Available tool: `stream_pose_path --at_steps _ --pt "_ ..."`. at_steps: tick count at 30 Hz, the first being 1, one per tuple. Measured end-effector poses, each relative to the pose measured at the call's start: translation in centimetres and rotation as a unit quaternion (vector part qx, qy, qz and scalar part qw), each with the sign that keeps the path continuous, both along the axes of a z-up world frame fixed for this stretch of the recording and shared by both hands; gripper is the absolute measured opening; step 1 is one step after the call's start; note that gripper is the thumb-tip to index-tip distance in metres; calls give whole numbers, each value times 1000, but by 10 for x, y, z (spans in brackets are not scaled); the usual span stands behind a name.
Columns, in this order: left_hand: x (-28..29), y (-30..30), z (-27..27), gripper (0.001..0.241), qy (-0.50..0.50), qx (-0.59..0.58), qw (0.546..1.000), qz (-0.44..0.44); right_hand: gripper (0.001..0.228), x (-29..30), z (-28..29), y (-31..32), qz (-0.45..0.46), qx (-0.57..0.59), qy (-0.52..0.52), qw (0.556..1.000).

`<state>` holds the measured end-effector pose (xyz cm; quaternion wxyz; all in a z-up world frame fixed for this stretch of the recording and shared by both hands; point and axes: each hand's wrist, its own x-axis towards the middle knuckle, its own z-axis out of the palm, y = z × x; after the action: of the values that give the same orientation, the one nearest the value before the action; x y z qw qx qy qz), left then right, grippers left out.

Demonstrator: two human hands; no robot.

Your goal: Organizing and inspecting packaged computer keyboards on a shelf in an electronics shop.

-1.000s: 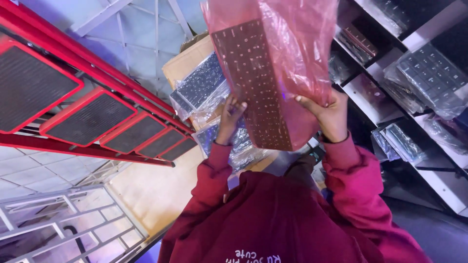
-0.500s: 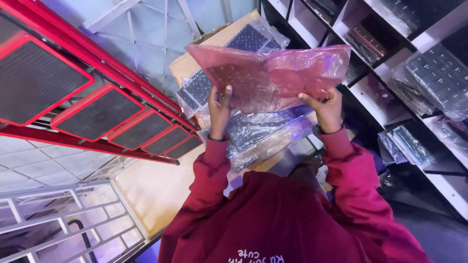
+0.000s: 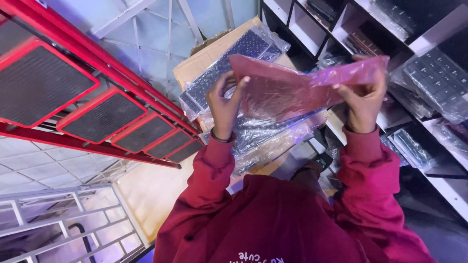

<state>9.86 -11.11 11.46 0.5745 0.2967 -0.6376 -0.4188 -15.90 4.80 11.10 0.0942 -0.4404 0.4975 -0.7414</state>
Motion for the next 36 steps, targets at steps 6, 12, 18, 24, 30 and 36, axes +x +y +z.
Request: stream_pose_path --at_steps 6,12,18,24,30,36 --pt "6 -3 15 24 -72 -76 992 -75 20 -20 4 16 -68 50 5 996" --pt "16 0 21 15 -44 -2 996 -80 20 -29 16 11 -72 56 14 996" --pt "24 9 17 15 5 4 998 -65 15 -34 32 6 -37 -38 92 994" --pt "32 23 34 19 -78 -51 994 -54 23 -20 45 1 -55 -8 77 996" --pt "30 22 31 21 -76 -39 996 -40 38 43 104 6 -100 -83 176 976" --pt "25 28 39 18 -87 -60 994 -39 20 63 9 6 -320 -117 336 878"
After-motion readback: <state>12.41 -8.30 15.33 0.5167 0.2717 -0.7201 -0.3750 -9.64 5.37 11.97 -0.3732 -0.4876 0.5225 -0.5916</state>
